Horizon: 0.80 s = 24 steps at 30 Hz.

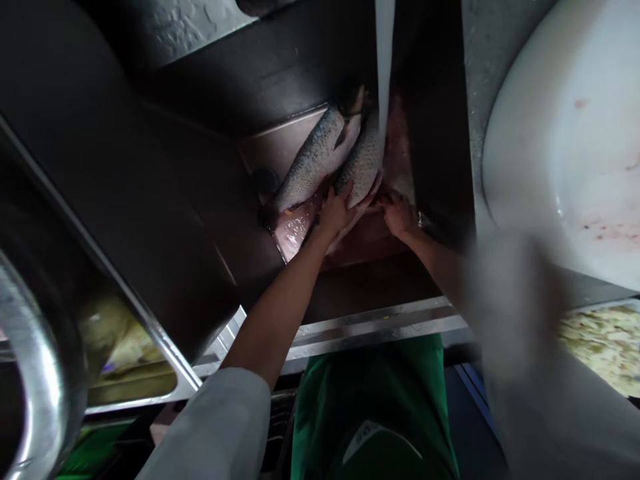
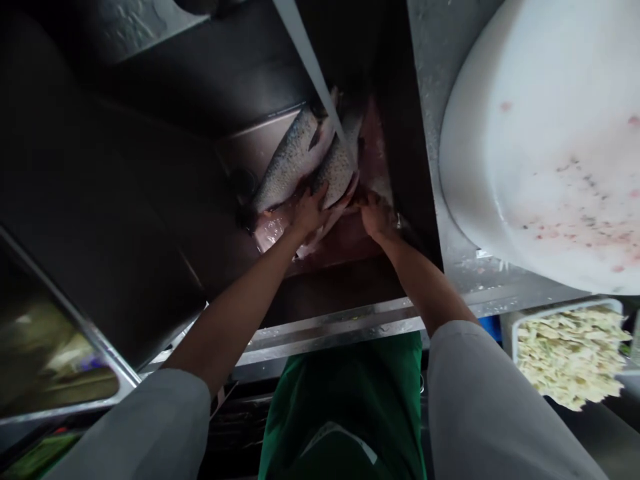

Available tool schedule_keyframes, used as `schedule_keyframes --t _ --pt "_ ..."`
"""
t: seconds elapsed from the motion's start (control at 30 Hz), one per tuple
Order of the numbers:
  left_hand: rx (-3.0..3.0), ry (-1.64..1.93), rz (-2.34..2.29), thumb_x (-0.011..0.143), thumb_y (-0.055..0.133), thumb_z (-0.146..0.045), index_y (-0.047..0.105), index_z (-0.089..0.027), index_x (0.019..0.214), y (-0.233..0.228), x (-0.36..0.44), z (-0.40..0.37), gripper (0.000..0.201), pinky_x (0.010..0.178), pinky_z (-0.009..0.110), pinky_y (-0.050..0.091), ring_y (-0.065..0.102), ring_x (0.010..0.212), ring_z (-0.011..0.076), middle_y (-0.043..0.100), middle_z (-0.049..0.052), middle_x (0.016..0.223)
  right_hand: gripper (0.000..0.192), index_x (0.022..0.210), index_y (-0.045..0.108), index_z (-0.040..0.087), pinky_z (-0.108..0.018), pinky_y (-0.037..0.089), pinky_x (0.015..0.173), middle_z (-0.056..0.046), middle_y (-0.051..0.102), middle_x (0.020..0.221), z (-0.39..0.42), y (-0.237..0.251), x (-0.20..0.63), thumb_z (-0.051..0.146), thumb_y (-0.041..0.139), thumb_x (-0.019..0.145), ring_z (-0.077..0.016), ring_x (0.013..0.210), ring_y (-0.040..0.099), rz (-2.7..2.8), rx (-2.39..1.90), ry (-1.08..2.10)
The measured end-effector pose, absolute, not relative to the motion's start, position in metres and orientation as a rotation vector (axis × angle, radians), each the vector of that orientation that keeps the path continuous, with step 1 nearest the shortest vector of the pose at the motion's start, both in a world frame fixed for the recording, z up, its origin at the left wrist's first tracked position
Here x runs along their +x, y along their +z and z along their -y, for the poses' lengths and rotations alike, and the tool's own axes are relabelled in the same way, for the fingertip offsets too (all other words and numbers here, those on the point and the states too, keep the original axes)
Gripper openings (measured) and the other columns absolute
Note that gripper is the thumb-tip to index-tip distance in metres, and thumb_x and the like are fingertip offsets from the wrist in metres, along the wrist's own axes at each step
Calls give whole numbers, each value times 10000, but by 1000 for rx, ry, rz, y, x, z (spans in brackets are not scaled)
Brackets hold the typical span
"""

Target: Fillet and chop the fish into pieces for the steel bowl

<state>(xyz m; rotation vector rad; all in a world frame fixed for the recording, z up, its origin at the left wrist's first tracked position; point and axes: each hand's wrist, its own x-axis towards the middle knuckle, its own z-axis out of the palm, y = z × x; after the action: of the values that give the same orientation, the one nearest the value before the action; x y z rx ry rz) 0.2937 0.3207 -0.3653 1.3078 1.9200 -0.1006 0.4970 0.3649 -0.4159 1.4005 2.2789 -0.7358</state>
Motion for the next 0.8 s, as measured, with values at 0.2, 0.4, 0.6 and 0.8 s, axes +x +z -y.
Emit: schedule_keyframes --t 0.2,0.4,0.6,0.8 --pt "1291 -55 -1724 871 679 -160 415 -230 1628 -360 268 -330 805 1089 349 498 678 1253 268 700 112 1393 453 1416 632 141 -464 439 1131 -164 642 1361 -355 -375 460 180 508 982 -288 1244 569 -2450 1527 -924" --pt "1260 30 -1734 840 641 -141 536 -239 1549 -371 253 -328 724 1111 360 508 685 1260 253 713 47 1390 343 1159 783 158 -491 416 1140 -156 727 1211 -331 -390 418 98 512 958 -326 1308 517 -2584 905 -898" --pt "1323 -1 -1784 850 627 -138 511 -211 1573 -368 268 -329 736 1161 306 460 616 1373 243 644 80 1483 361 1111 790 135 -472 432 1115 -163 756 1163 -336 -419 412 57 504 904 -310 1193 613 -2427 1422 -1029" --pt "1361 -58 -1800 851 675 -194 438 -215 1616 -361 274 -329 801 1154 301 459 617 1371 243 656 84 1470 417 1200 745 140 -374 532 969 -150 767 1145 -341 -444 409 131 419 939 -248 1087 704 -1887 2354 -1546"
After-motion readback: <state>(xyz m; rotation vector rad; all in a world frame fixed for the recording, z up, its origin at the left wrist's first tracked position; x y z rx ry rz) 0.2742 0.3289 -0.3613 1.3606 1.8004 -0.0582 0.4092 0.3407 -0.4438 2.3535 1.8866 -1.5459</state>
